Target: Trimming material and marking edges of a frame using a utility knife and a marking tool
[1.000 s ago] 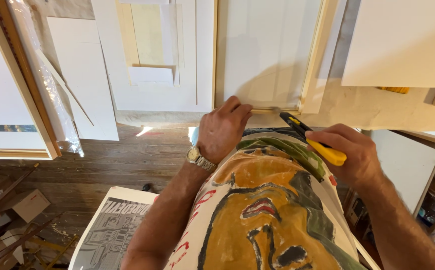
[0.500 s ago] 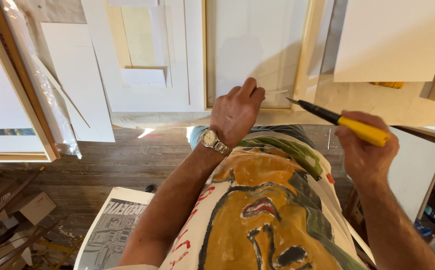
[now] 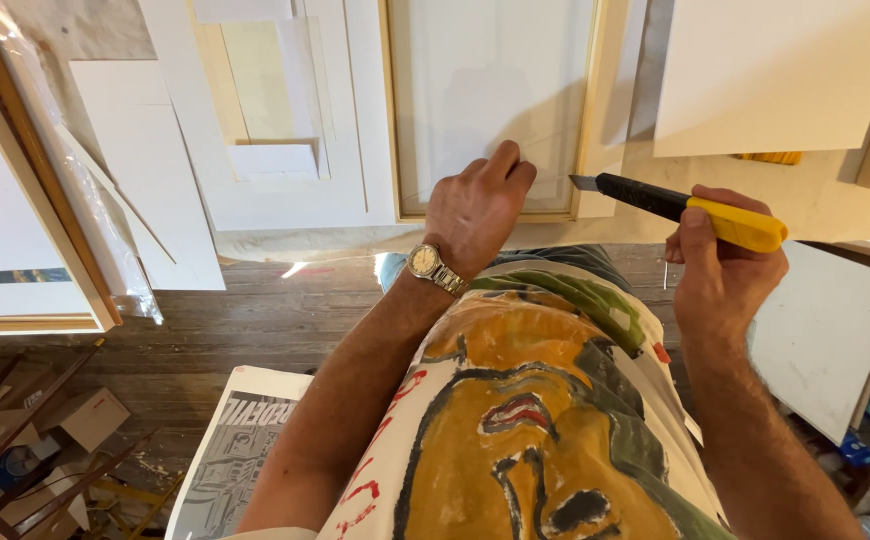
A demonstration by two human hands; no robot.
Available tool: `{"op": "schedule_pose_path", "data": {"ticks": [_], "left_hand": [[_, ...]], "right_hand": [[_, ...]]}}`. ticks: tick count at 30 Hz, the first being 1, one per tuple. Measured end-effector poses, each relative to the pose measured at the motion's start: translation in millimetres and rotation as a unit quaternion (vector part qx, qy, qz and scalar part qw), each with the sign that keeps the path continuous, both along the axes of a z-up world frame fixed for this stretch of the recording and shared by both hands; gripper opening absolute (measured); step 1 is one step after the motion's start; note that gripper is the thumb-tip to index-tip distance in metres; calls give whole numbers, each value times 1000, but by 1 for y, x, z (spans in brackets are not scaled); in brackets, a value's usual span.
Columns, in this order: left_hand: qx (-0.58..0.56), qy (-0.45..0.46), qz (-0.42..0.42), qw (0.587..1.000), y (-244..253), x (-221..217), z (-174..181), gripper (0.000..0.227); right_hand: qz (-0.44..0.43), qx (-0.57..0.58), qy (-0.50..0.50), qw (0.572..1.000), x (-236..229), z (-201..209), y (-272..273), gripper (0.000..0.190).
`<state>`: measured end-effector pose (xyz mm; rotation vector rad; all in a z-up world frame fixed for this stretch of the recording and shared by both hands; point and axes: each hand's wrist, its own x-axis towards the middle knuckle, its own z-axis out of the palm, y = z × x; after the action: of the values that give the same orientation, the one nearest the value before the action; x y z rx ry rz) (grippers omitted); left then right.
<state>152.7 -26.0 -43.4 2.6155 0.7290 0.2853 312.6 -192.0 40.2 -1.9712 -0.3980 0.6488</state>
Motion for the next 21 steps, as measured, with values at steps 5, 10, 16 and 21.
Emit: {"op": "schedule_pose_path", "data": {"ticks": [5,10,16,21], "left_hand": [[12,5,-4,1000,-1,-1,-4,25],[13,-4,0,1000,-1,-3,-6,25],[21,-15,-15,1000,3,-3,4,31],[-6,-19,-24,1000,3,-3,1,17]], "right_hand": [[12,-8,-19,1000,-4,0,4,21],[0,-14,13,1000,-4,-3,6,15],[-33,25,90,995,2,-8,5,20],[-52,34,135,989,6,-8,8,20]]}}
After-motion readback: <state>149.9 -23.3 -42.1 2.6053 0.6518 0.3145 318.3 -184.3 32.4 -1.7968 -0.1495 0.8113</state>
